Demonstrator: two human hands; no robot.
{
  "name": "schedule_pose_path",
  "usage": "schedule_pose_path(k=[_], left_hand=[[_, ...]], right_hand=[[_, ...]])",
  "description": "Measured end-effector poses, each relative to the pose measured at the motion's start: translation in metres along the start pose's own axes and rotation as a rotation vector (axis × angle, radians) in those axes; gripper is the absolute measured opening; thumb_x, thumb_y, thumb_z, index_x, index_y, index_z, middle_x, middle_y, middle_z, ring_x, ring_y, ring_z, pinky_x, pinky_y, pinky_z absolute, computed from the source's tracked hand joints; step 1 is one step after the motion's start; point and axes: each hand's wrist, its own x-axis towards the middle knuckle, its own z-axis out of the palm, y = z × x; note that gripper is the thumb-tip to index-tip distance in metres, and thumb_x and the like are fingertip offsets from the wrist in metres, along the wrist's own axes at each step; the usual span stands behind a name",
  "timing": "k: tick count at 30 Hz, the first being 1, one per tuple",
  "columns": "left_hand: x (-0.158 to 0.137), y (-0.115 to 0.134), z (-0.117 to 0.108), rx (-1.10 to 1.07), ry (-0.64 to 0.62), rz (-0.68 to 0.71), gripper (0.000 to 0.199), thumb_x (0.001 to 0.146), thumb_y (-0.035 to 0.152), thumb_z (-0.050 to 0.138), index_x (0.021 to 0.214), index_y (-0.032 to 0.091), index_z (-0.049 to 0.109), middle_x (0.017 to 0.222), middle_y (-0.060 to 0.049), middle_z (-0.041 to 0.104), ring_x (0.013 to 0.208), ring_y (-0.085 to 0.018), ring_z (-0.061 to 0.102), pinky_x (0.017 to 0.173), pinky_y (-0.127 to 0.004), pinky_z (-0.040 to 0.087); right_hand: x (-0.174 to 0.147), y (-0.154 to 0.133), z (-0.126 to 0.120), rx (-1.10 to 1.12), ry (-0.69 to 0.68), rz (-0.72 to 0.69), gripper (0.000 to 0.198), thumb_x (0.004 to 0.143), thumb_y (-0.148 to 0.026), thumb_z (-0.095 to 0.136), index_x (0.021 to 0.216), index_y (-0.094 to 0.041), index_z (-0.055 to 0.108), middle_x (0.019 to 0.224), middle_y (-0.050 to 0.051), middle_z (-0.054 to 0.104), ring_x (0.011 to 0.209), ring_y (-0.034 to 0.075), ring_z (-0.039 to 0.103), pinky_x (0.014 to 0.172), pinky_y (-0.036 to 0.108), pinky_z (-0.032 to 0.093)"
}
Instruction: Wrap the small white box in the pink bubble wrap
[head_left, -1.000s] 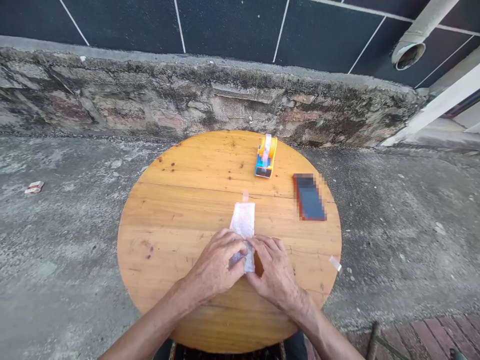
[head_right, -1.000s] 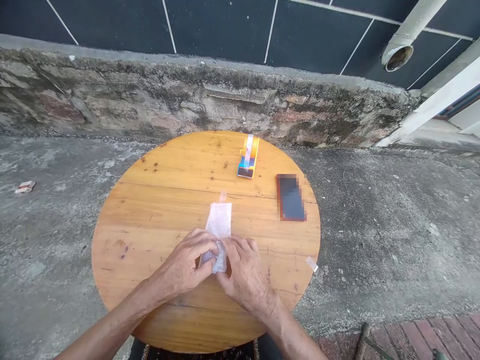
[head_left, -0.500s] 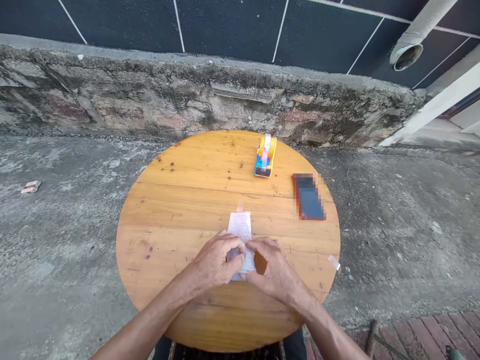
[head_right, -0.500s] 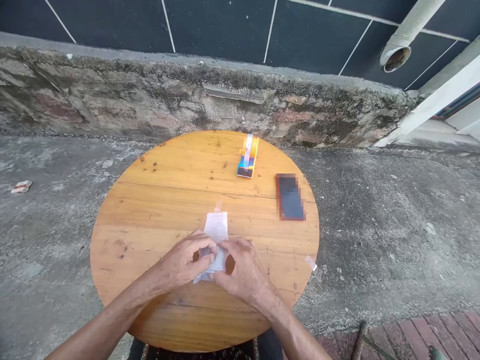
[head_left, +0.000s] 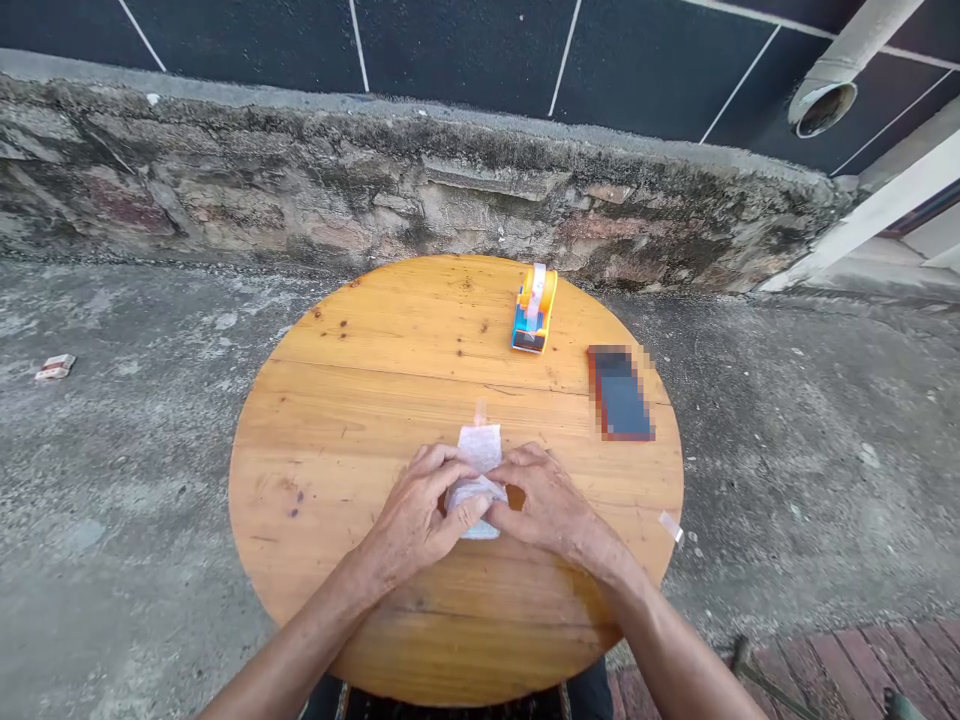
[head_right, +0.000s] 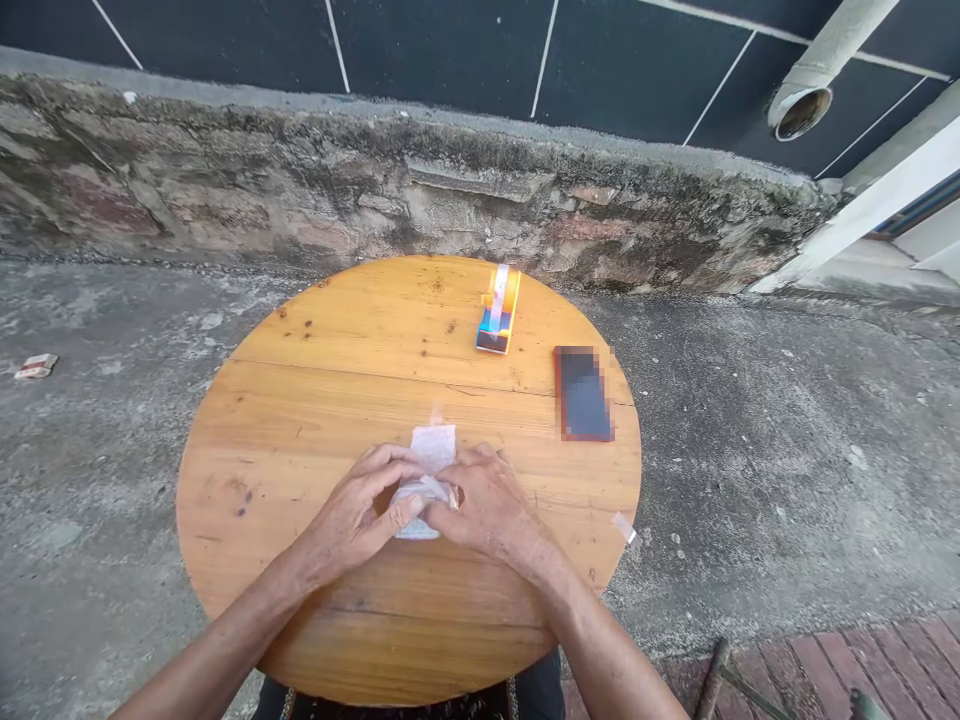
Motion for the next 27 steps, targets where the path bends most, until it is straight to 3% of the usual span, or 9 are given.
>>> schedule_pose_path(k=[5, 13, 20, 27], left_hand=[[-0.022, -0.007, 0.007, 0.03, 0.078, -0.032, 0.053, 0.079, 0.025, 0.064, 0.13, 0.021, 0.047, 0.126, -0.01, 0.052, 0.117, -0.026, 0.047, 0.098, -0.042, 0.043], [-0.035, -0.012, 0.023, 0.025, 0.07, -0.013, 0.071, 0.076, 0.023, 0.068, 0.139, 0.026, 0.035, 0.133, -0.01, 0.048, 0.122, -0.027, 0.046, 0.103, -0.046, 0.042], [-0.036, -0.017, 0.027, 0.159, 0.13, 0.09, 0.056, 0.082, 0.017, 0.06, 0.134, 0.024, 0.04, 0.126, -0.011, 0.052, 0.117, -0.025, 0.05, 0.098, -0.041, 0.046], [-0.024, -0.009, 0.011, 0.179, 0.054, 0.113, 0.049, 0.078, 0.017, 0.063, 0.124, 0.023, 0.05, 0.117, -0.01, 0.056, 0.108, -0.025, 0.053, 0.092, -0.039, 0.047]], right_hand=[[0.006, -0.002, -0.008, -0.018, -0.049, 0.016, 0.012, 0.075, -0.031, 0.072, 0.077, -0.02, 0.066, 0.076, -0.001, 0.067, 0.081, 0.019, 0.054, 0.078, 0.033, 0.035], [0.009, 0.0, -0.013, -0.073, -0.116, -0.042, 0.013, 0.08, -0.032, 0.068, 0.075, -0.021, 0.067, 0.079, 0.0, 0.065, 0.083, 0.019, 0.053, 0.078, 0.032, 0.035], [0.001, -0.006, -0.012, -0.083, -0.135, -0.026, 0.014, 0.09, -0.03, 0.056, 0.087, -0.019, 0.065, 0.094, 0.005, 0.061, 0.088, 0.02, 0.055, 0.08, 0.034, 0.041], [-0.008, -0.004, -0.009, 0.202, -0.026, 0.013, 0.016, 0.089, -0.022, 0.058, 0.105, -0.021, 0.059, 0.094, 0.003, 0.063, 0.087, 0.018, 0.058, 0.078, 0.03, 0.045]])
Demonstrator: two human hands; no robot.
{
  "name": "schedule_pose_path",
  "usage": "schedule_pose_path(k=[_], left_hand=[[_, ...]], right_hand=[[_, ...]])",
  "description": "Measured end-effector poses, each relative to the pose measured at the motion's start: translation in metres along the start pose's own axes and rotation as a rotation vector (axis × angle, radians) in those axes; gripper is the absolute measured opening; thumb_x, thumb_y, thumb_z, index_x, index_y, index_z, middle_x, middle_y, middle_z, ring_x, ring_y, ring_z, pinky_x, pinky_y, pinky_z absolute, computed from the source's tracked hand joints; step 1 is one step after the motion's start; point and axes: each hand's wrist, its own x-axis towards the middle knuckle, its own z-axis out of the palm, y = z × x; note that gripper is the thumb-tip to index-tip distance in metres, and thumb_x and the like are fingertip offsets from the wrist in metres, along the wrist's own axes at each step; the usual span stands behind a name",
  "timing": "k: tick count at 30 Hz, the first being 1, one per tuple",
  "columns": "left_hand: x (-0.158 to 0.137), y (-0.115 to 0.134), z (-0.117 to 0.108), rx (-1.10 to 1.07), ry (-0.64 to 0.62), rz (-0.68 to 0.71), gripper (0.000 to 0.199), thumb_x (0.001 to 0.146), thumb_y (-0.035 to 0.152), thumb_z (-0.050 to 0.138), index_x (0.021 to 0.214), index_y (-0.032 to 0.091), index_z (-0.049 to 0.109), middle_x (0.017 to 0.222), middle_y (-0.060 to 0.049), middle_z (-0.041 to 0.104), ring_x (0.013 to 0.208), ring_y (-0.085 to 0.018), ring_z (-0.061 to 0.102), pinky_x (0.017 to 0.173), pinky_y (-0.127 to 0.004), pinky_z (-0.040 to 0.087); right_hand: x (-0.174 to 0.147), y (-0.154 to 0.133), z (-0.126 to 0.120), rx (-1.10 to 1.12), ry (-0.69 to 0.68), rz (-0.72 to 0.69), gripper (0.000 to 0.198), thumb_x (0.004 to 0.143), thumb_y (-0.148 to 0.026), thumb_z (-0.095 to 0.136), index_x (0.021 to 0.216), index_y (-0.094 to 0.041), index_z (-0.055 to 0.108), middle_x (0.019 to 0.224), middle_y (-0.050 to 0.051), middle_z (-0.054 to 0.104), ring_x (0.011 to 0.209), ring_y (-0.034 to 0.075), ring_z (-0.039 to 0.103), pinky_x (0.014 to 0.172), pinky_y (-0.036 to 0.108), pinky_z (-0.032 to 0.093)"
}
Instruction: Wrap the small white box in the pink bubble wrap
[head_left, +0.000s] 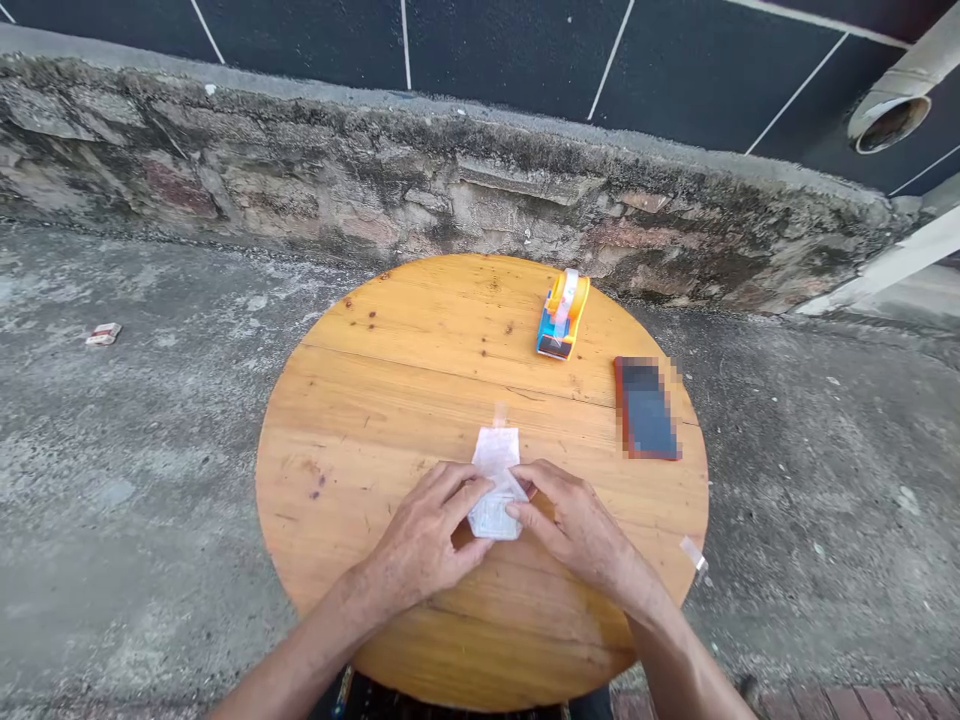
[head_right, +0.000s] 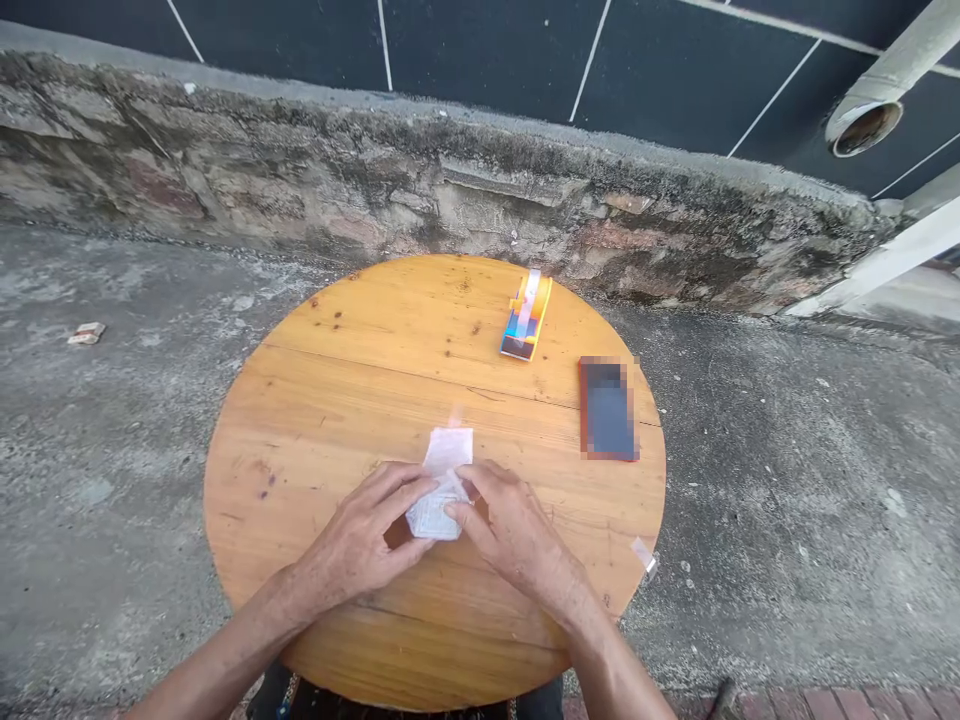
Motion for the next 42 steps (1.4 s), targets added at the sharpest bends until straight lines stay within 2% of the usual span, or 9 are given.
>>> schedule_pose_path(k=[2, 5, 13, 17, 20, 27, 36, 42], left_hand=[[0.001, 0.0, -0.002, -0.004, -0.002, 0.012, 0.049, 0.078, 0.017, 0.063, 0.125, 0.023, 0.051, 0.118, -0.009, 0.056, 0.108, -0.024, 0.053, 0.092, -0.038, 0.047], [0.0, -0.001, -0.002, -0.017, -0.009, 0.013, 0.051, 0.078, 0.015, 0.062, 0.127, 0.024, 0.05, 0.119, -0.008, 0.054, 0.109, -0.022, 0.052, 0.093, -0.036, 0.046], [-0.001, -0.001, -0.003, -0.051, -0.025, -0.017, 0.05, 0.076, 0.015, 0.061, 0.124, 0.026, 0.053, 0.118, -0.007, 0.055, 0.107, -0.023, 0.054, 0.091, -0.037, 0.048], [-0.001, 0.0, -0.003, -0.069, -0.033, -0.016, 0.047, 0.078, 0.014, 0.061, 0.124, 0.025, 0.053, 0.118, -0.007, 0.055, 0.108, -0.022, 0.054, 0.092, -0.034, 0.048], [-0.001, 0.001, -0.002, -0.104, -0.049, -0.033, 0.045, 0.082, 0.016, 0.06, 0.125, 0.024, 0.05, 0.12, -0.007, 0.055, 0.11, -0.021, 0.054, 0.094, -0.034, 0.047], [-0.003, -0.001, 0.002, -0.119, -0.054, -0.049, 0.054, 0.084, 0.019, 0.06, 0.134, 0.025, 0.04, 0.124, -0.008, 0.055, 0.114, -0.022, 0.053, 0.096, -0.036, 0.047], [0.0, 0.002, -0.002, -0.144, -0.063, -0.044, 0.043, 0.086, 0.021, 0.061, 0.127, 0.023, 0.049, 0.12, -0.008, 0.055, 0.111, -0.02, 0.053, 0.095, -0.033, 0.047], [0.001, 0.003, -0.004, -0.148, -0.071, -0.049, 0.041, 0.084, 0.019, 0.063, 0.123, 0.022, 0.052, 0.118, -0.006, 0.055, 0.108, -0.018, 0.054, 0.094, -0.031, 0.046]], right_hand=[[-0.002, 0.002, 0.002, 0.05, 0.033, -0.029, 0.014, 0.094, -0.021, 0.051, 0.103, -0.021, 0.061, 0.095, 0.003, 0.063, 0.088, 0.017, 0.058, 0.078, 0.029, 0.045], [-0.002, 0.003, 0.005, 0.088, 0.058, -0.048, 0.023, 0.097, -0.021, 0.042, 0.094, -0.022, 0.064, 0.091, 0.003, 0.06, 0.084, 0.016, 0.058, 0.075, 0.028, 0.045], [0.006, 0.004, 0.02, 0.08, 0.154, 0.012, 0.023, 0.096, -0.022, 0.044, 0.079, -0.02, 0.059, 0.075, 0.001, 0.056, 0.069, 0.015, 0.054, 0.063, 0.027, 0.042], [0.003, 0.001, 0.017, 0.097, 0.114, -0.041, 0.021, 0.096, -0.025, 0.044, 0.088, -0.021, 0.063, 0.084, 0.003, 0.06, 0.077, 0.016, 0.057, 0.07, 0.029, 0.045], [-0.002, -0.006, 0.011, 0.046, 0.041, -0.05, 0.014, 0.091, -0.029, 0.054, 0.099, -0.022, 0.064, 0.094, 0.004, 0.06, 0.087, 0.019, 0.057, 0.079, 0.032, 0.046], [-0.007, -0.017, 0.007, -0.155, 0.005, -0.02, 0.031, 0.082, -0.035, 0.066, 0.11, -0.022, 0.062, 0.104, 0.007, 0.058, 0.094, 0.023, 0.055, 0.085, 0.041, 0.045], [-0.006, -0.015, 0.011, -0.174, 0.016, 0.001, 0.027, 0.078, -0.019, 0.066, 0.104, -0.021, 0.06, 0.104, 0.006, 0.059, 0.095, 0.023, 0.055, 0.086, 0.039, 0.044], [-0.007, -0.007, 0.012, -0.103, 0.062, 0.015, 0.04, 0.075, -0.014, 0.069, 0.111, -0.022, 0.052, 0.105, 0.005, 0.061, 0.096, 0.023, 0.056, 0.085, 0.039, 0.044]])
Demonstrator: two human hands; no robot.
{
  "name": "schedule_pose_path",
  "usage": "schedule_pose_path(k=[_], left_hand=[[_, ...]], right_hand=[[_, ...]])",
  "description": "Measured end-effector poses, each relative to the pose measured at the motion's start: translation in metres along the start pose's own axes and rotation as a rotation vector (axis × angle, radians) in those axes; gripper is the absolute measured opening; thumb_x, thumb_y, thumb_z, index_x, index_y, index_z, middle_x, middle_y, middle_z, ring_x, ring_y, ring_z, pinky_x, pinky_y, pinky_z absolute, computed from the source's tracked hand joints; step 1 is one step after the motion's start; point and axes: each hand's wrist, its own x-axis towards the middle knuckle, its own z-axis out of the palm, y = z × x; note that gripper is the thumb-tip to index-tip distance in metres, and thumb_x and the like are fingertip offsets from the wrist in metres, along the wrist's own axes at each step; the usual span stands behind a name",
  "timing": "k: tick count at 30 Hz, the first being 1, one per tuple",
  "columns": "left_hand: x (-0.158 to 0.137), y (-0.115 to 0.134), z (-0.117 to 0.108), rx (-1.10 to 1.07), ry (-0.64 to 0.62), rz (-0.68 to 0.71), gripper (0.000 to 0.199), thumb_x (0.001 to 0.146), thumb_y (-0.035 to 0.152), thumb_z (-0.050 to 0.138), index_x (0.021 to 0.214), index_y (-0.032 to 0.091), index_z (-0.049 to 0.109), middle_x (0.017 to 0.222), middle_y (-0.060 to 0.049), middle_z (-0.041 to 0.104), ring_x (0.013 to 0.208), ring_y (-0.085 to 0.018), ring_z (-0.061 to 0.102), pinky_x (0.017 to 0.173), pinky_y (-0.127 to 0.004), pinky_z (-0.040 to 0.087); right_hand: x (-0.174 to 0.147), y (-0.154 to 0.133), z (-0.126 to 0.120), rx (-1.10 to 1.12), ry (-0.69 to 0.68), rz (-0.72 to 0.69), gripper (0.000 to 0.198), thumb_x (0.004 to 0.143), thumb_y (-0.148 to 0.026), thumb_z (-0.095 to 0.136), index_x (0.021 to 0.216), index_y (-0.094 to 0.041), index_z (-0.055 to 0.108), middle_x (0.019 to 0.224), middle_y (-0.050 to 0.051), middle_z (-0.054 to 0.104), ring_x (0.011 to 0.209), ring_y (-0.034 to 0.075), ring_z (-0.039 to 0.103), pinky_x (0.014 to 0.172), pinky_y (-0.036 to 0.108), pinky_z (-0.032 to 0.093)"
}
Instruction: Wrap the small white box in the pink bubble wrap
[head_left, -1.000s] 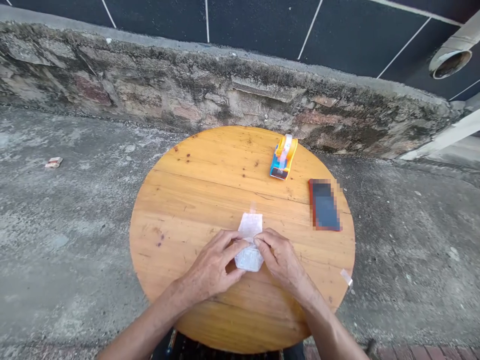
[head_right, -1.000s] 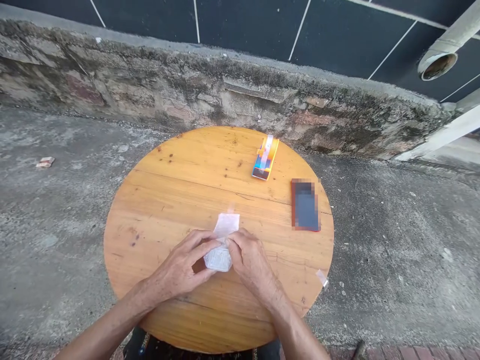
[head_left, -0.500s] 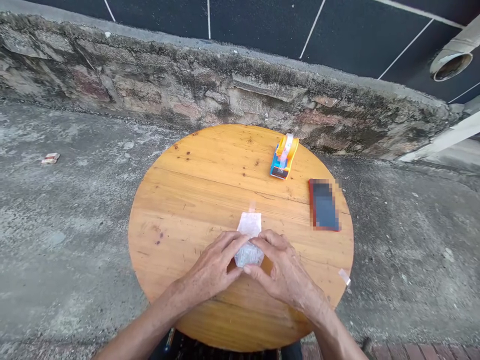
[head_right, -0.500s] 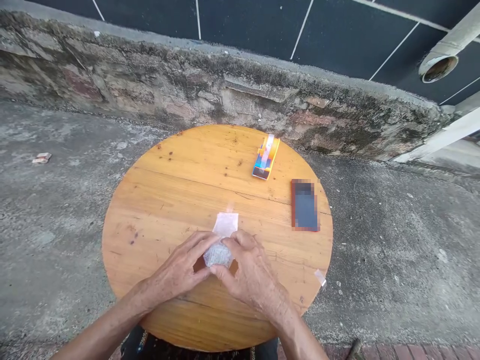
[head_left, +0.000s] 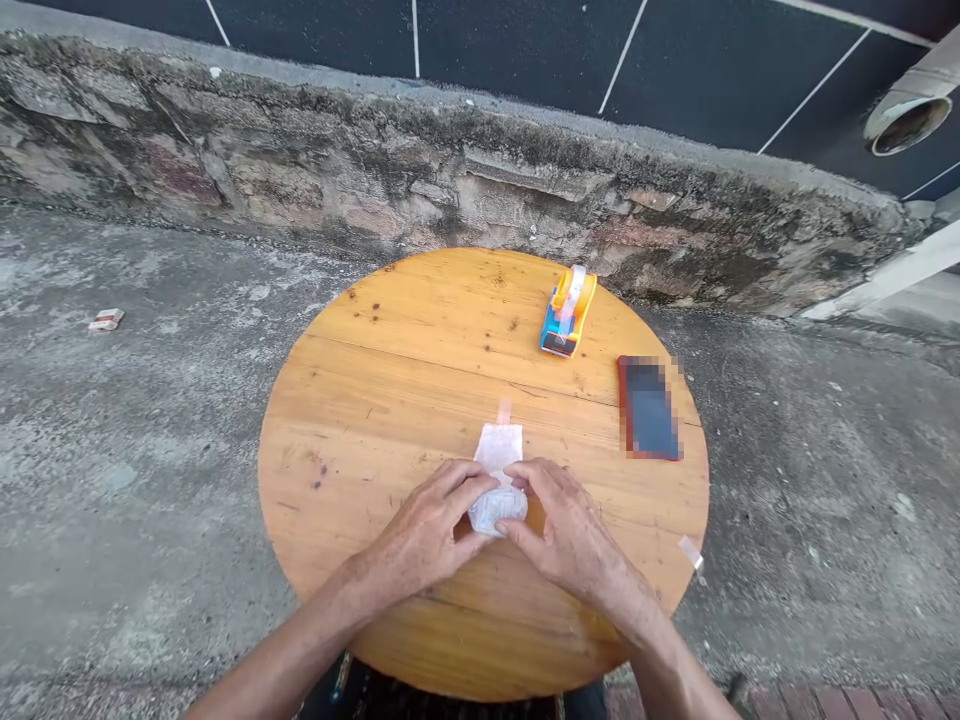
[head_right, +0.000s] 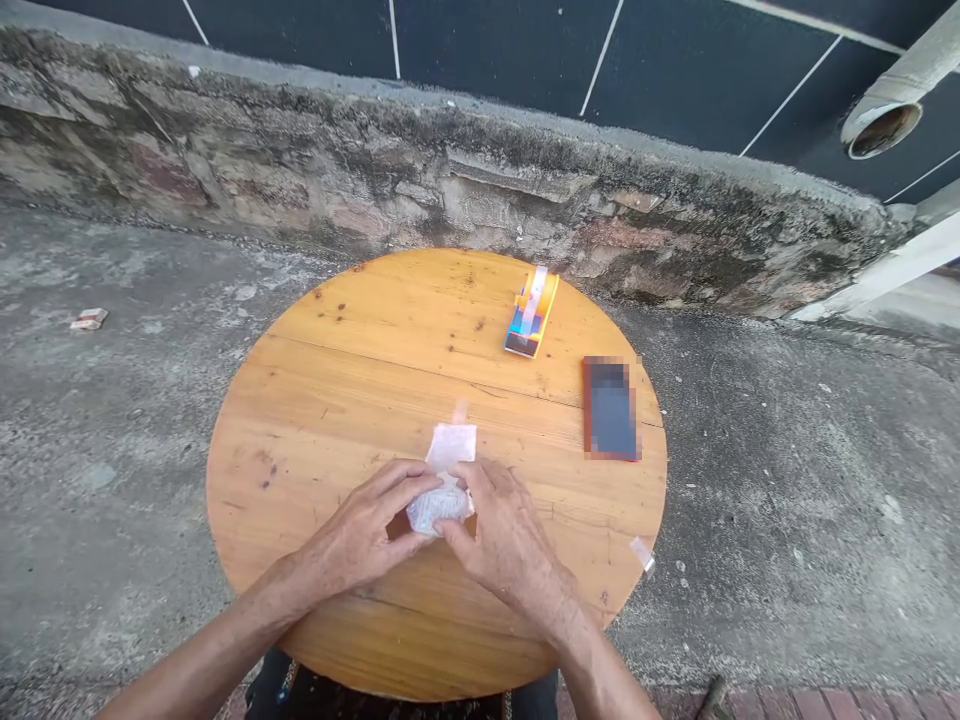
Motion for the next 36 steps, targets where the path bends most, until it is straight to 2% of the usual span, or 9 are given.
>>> schedule_pose_path(k=[7, 14, 18, 22, 28, 32, 36], left_hand=[[0.001, 0.001, -0.001, 0.006, -0.002, -0.011, 0.043, 0.081, 0.015, 0.064, 0.122, 0.023, 0.052, 0.118, -0.006, 0.055, 0.109, -0.018, 0.054, 0.096, -0.031, 0.045], [0.001, 0.0, -0.001, 0.032, -0.003, -0.009, 0.043, 0.08, 0.014, 0.064, 0.121, 0.022, 0.053, 0.119, -0.006, 0.056, 0.111, -0.019, 0.053, 0.096, -0.031, 0.045], [0.004, 0.001, -0.002, 0.024, -0.007, -0.026, 0.044, 0.078, 0.013, 0.065, 0.12, 0.022, 0.054, 0.118, -0.005, 0.057, 0.111, -0.018, 0.053, 0.096, -0.03, 0.044], [0.006, 0.002, -0.004, 0.011, -0.019, -0.053, 0.044, 0.076, 0.012, 0.066, 0.117, 0.023, 0.055, 0.117, -0.004, 0.058, 0.109, -0.018, 0.054, 0.094, -0.029, 0.045], [0.007, 0.0, -0.004, 0.005, -0.021, -0.059, 0.047, 0.075, 0.012, 0.065, 0.118, 0.024, 0.054, 0.118, -0.004, 0.057, 0.109, -0.019, 0.054, 0.094, -0.031, 0.045], [0.006, -0.001, -0.003, -0.007, -0.026, -0.061, 0.046, 0.076, 0.013, 0.065, 0.119, 0.024, 0.053, 0.12, -0.005, 0.057, 0.11, -0.02, 0.054, 0.094, -0.031, 0.045], [0.006, -0.002, -0.003, -0.006, -0.027, -0.057, 0.045, 0.075, 0.012, 0.064, 0.118, 0.024, 0.054, 0.119, -0.005, 0.058, 0.109, -0.02, 0.055, 0.093, -0.032, 0.046]], right_hand=[[-0.006, 0.011, -0.013, 0.093, 0.017, -0.026, 0.03, 0.081, -0.02, 0.066, 0.109, -0.023, 0.055, 0.106, 0.005, 0.061, 0.095, 0.021, 0.058, 0.084, 0.036, 0.046], [-0.019, 0.031, -0.016, 0.058, 0.041, -0.039, 0.032, 0.082, -0.024, 0.065, 0.113, -0.024, 0.055, 0.114, 0.006, 0.061, 0.107, 0.023, 0.056, 0.092, 0.04, 0.045], [-0.011, 0.042, -0.016, 0.14, 0.077, 0.077, 0.022, 0.086, -0.025, 0.059, 0.108, -0.022, 0.059, 0.104, 0.006, 0.065, 0.091, 0.02, 0.061, 0.081, 0.035, 0.05], [0.015, 0.052, -0.013, 0.299, 0.133, 0.232, 0.021, 0.087, -0.027, 0.053, 0.105, -0.02, 0.062, 0.098, 0.006, 0.069, 0.082, 0.018, 0.064, 0.073, 0.032, 0.051], [0.048, 0.057, 0.004, 0.466, 0.095, 0.305, 0.023, 0.079, -0.028, 0.059, 0.099, -0.018, 0.064, 0.092, 0.005, 0.069, 0.066, 0.014, 0.062, 0.058, 0.027, 0.051], [0.053, 0.055, 0.008, 0.561, 0.086, 0.336, 0.023, 0.075, -0.028, 0.062, 0.094, -0.017, 0.065, 0.083, 0.003, 0.069, 0.068, 0.014, 0.062, 0.059, 0.025, 0.049], [0.055, 0.05, 0.007, 0.606, 0.035, 0.388, 0.024, 0.077, -0.034, 0.061, 0.091, -0.016, 0.065, 0.074, 0.002, 0.068, 0.063, 0.013, 0.06, 0.057, 0.023, 0.045]])
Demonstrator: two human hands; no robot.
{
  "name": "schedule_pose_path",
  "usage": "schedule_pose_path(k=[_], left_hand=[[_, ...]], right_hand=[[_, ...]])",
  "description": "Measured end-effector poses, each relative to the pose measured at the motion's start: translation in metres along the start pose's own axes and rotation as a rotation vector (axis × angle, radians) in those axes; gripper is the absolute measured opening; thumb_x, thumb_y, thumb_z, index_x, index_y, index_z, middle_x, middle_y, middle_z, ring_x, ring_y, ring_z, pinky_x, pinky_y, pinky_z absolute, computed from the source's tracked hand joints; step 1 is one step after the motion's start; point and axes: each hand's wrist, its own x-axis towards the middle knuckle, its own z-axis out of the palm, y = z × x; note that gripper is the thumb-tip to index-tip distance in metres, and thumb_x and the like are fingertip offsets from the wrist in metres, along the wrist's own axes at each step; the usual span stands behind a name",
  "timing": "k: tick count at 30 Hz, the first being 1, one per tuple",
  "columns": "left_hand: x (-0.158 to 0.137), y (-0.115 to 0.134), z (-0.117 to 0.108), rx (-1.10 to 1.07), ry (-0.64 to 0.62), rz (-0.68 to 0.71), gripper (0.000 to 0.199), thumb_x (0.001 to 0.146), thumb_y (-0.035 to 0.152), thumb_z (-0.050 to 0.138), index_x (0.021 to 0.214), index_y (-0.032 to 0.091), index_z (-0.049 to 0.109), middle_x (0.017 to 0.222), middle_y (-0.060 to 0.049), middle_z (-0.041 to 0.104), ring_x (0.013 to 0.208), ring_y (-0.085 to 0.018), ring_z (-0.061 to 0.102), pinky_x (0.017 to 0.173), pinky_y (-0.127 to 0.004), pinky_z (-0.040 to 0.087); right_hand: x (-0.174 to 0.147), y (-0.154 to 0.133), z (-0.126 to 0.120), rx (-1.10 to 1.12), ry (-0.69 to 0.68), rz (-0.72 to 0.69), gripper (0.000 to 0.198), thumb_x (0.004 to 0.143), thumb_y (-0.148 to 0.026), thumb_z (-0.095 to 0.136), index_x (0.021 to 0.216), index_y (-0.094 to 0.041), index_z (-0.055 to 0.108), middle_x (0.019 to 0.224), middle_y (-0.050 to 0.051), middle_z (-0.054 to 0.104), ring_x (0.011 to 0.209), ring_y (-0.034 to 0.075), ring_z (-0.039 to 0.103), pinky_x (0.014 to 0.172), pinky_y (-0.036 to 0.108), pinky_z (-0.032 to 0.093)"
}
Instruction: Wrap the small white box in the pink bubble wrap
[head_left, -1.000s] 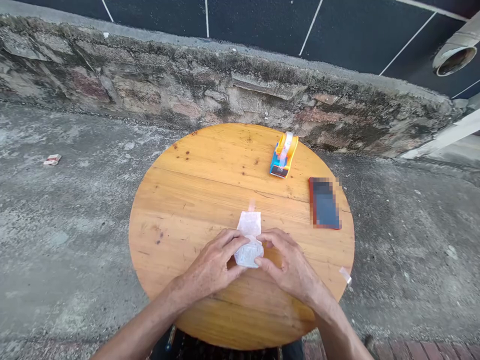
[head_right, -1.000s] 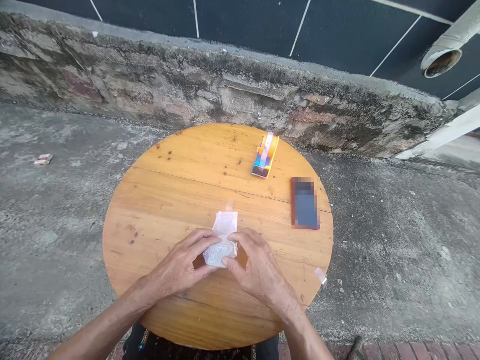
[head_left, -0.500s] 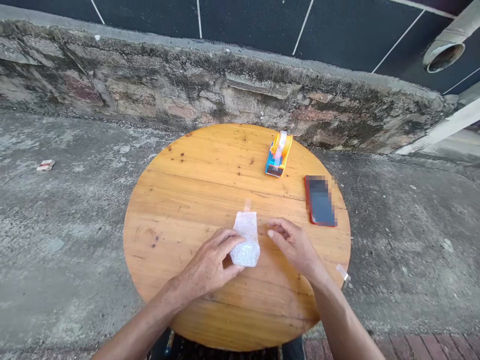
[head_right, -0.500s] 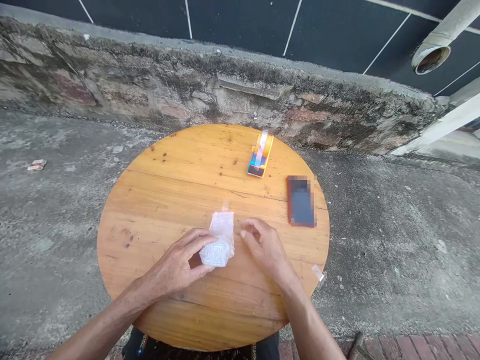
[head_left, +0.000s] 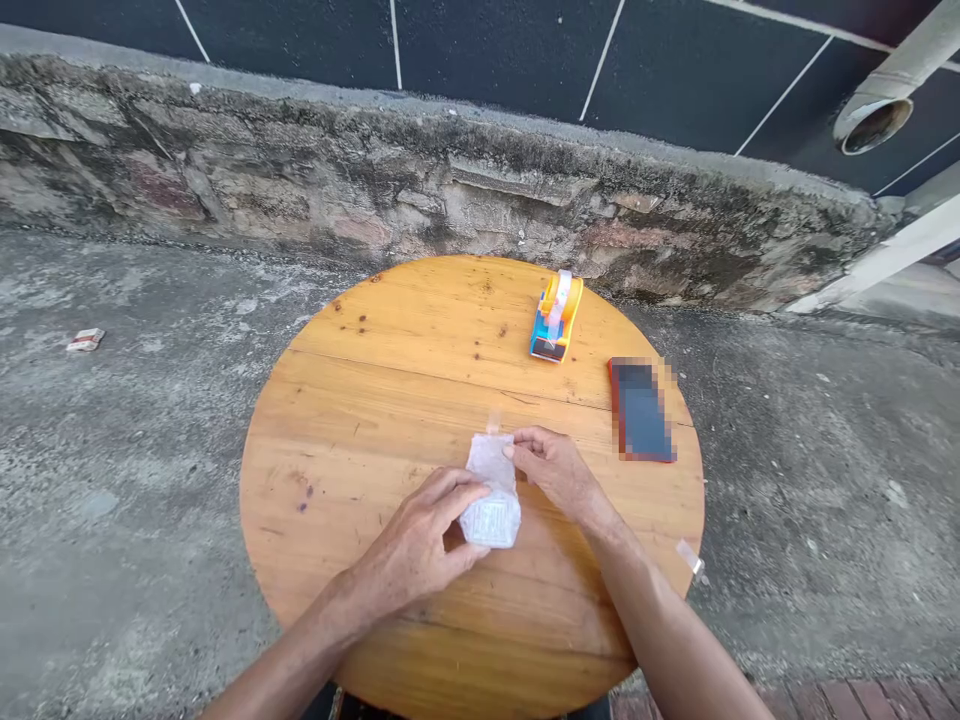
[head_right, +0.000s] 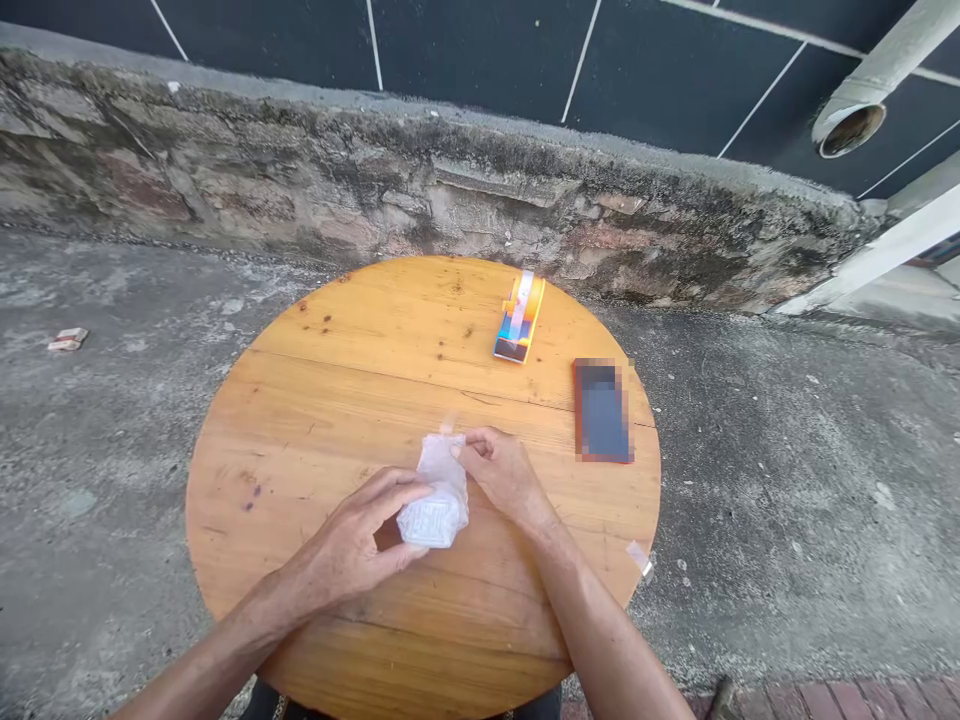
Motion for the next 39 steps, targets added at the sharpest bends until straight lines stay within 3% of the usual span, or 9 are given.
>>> schedule_pose_path(k=[8, 15, 18, 24, 32, 39], left_hand=[[0.001, 0.002, 0.0, 0.014, 0.023, -0.006, 0.043, 0.075, 0.012, 0.063, 0.116, 0.023, 0.055, 0.116, -0.006, 0.059, 0.107, -0.021, 0.056, 0.092, -0.034, 0.048], [0.0, 0.002, 0.0, 0.011, 0.02, -0.014, 0.044, 0.074, 0.012, 0.064, 0.116, 0.024, 0.056, 0.117, -0.005, 0.059, 0.107, -0.021, 0.056, 0.091, -0.033, 0.048], [0.001, 0.003, 0.0, 0.015, 0.02, -0.019, 0.045, 0.074, 0.013, 0.065, 0.117, 0.024, 0.056, 0.117, -0.005, 0.058, 0.108, -0.021, 0.055, 0.091, -0.033, 0.047], [0.002, 0.003, 0.0, 0.035, 0.014, -0.023, 0.046, 0.073, 0.012, 0.066, 0.115, 0.024, 0.056, 0.116, -0.004, 0.058, 0.107, -0.021, 0.055, 0.091, -0.033, 0.046], [0.001, 0.003, 0.001, 0.044, 0.026, -0.012, 0.043, 0.074, 0.014, 0.065, 0.115, 0.024, 0.056, 0.115, -0.005, 0.059, 0.105, -0.02, 0.056, 0.09, -0.033, 0.048], [0.002, 0.004, 0.0, 0.05, 0.023, -0.018, 0.045, 0.073, 0.014, 0.065, 0.116, 0.025, 0.057, 0.114, -0.005, 0.059, 0.105, -0.021, 0.056, 0.089, -0.033, 0.049]], right_hand=[[0.004, -0.004, 0.003, -0.269, 0.051, -0.12, 0.025, 0.081, -0.032, 0.055, 0.059, -0.018, 0.057, 0.051, -0.004, 0.049, 0.049, 0.01, 0.042, 0.046, 0.021, 0.032], [0.002, -0.001, 0.003, -0.295, 0.062, -0.131, 0.017, 0.08, -0.022, 0.049, 0.07, -0.018, 0.062, 0.056, -0.003, 0.054, 0.051, 0.011, 0.046, 0.048, 0.021, 0.035], [-0.001, -0.002, 0.004, -0.33, 0.102, -0.166, 0.014, 0.079, -0.018, 0.05, 0.084, -0.019, 0.062, 0.065, -0.002, 0.06, 0.057, 0.012, 0.051, 0.054, 0.022, 0.039], [-0.007, -0.003, 0.005, -0.436, 0.164, -0.28, 0.029, 0.08, -0.019, 0.055, 0.109, -0.019, 0.059, 0.09, 0.003, 0.063, 0.061, 0.012, 0.053, 0.06, 0.025, 0.043], [-0.007, -0.006, 0.007, -0.376, 0.113, -0.38, 0.011, 0.079, -0.014, 0.058, 0.087, -0.02, 0.062, 0.096, 0.002, 0.056, 0.058, 0.009, 0.05, 0.062, 0.025, 0.044], [-0.004, -0.001, 0.008, -0.372, 0.042, -0.369, 0.007, 0.08, -0.018, 0.061, 0.087, -0.02, 0.064, 0.101, 0.003, 0.054, 0.056, 0.007, 0.047, 0.059, 0.025, 0.043]])
